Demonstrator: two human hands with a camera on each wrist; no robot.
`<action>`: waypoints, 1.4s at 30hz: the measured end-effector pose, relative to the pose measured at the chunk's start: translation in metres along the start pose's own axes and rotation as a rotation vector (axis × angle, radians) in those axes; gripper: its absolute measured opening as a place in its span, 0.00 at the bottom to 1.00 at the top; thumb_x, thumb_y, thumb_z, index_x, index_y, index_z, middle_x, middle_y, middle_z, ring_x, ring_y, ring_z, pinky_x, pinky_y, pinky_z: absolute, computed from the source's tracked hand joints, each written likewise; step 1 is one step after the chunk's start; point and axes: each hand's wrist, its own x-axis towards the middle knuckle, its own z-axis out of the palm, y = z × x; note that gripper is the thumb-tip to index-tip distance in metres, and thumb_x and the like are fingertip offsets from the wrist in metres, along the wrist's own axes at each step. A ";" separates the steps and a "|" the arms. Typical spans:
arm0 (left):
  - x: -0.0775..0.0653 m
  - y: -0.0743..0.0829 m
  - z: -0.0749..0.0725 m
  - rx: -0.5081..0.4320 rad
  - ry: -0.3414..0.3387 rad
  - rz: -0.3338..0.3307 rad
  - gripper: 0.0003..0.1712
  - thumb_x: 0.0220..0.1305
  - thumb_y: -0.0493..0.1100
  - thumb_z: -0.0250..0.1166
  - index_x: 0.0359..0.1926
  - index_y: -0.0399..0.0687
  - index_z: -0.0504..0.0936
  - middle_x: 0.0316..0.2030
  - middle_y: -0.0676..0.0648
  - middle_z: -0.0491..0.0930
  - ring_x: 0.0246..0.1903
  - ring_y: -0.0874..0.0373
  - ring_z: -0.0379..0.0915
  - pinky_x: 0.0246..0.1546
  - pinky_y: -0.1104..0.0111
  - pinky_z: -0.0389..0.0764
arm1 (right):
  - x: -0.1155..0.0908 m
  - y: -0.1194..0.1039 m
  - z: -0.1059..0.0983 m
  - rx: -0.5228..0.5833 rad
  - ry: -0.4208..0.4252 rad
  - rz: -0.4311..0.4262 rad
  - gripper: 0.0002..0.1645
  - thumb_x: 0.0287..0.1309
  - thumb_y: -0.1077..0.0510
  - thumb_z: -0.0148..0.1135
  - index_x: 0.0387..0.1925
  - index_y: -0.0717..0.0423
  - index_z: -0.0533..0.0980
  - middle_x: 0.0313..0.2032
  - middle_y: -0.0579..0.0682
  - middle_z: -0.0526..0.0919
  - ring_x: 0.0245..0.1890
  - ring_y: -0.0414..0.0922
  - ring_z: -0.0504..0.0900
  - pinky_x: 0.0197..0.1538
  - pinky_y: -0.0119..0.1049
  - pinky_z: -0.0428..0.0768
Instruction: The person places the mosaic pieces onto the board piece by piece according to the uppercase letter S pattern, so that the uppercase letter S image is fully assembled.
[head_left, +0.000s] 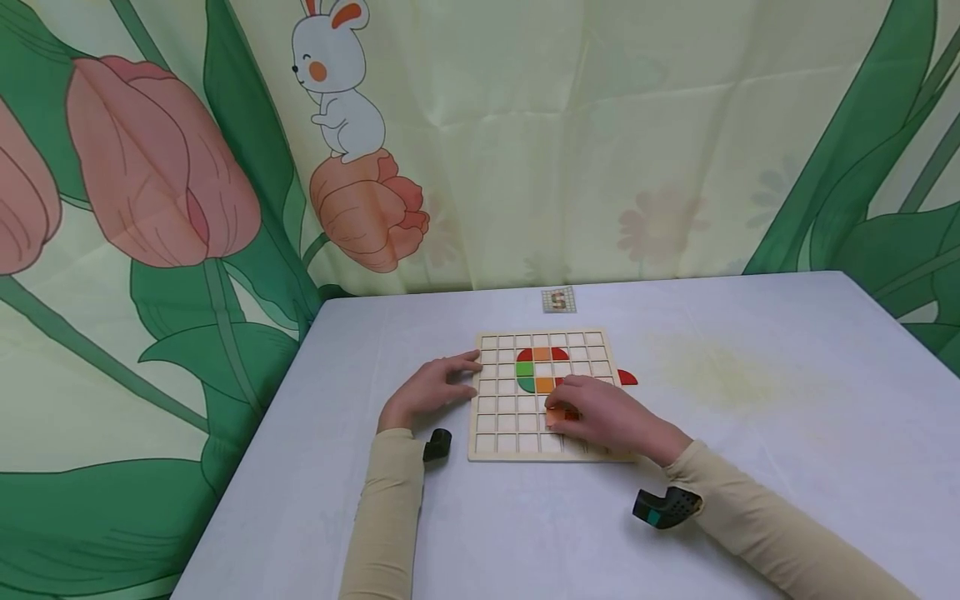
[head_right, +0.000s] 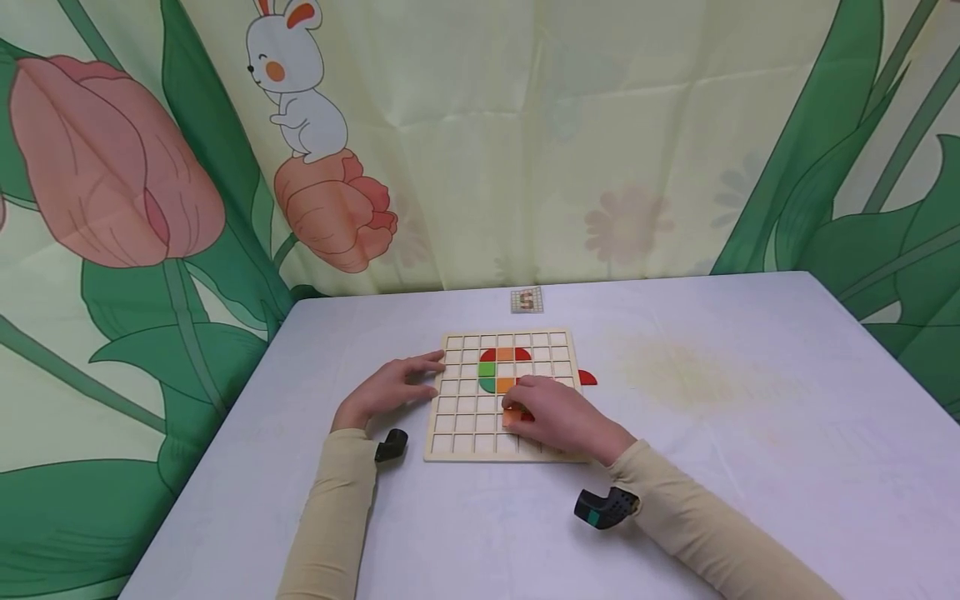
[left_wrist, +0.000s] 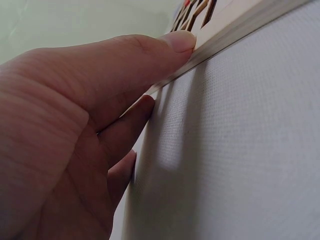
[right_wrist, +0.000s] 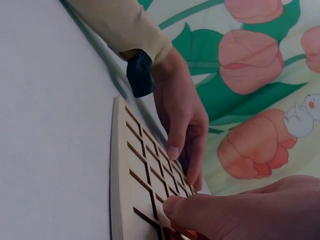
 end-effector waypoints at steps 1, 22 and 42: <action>0.000 0.000 0.000 0.001 0.001 0.002 0.26 0.60 0.41 0.70 0.61 0.49 0.79 0.70 0.59 0.64 0.72 0.56 0.53 0.70 0.58 0.58 | 0.000 0.000 0.001 0.002 -0.001 0.000 0.11 0.56 0.53 0.70 0.41 0.50 0.82 0.34 0.39 0.77 0.34 0.38 0.72 0.37 0.31 0.75; 0.004 0.000 0.002 0.008 0.005 -0.015 0.26 0.60 0.43 0.70 0.61 0.50 0.79 0.70 0.61 0.63 0.72 0.59 0.53 0.70 0.61 0.58 | 0.000 0.003 0.006 -0.014 0.025 -0.045 0.09 0.56 0.54 0.70 0.39 0.49 0.83 0.34 0.41 0.76 0.35 0.38 0.72 0.38 0.32 0.76; 0.000 0.001 0.000 -0.008 -0.002 -0.003 0.26 0.61 0.42 0.69 0.61 0.49 0.79 0.70 0.59 0.63 0.72 0.57 0.52 0.70 0.60 0.57 | 0.002 0.000 0.008 -0.002 0.006 -0.034 0.07 0.57 0.54 0.69 0.38 0.48 0.83 0.34 0.39 0.76 0.36 0.37 0.72 0.40 0.33 0.77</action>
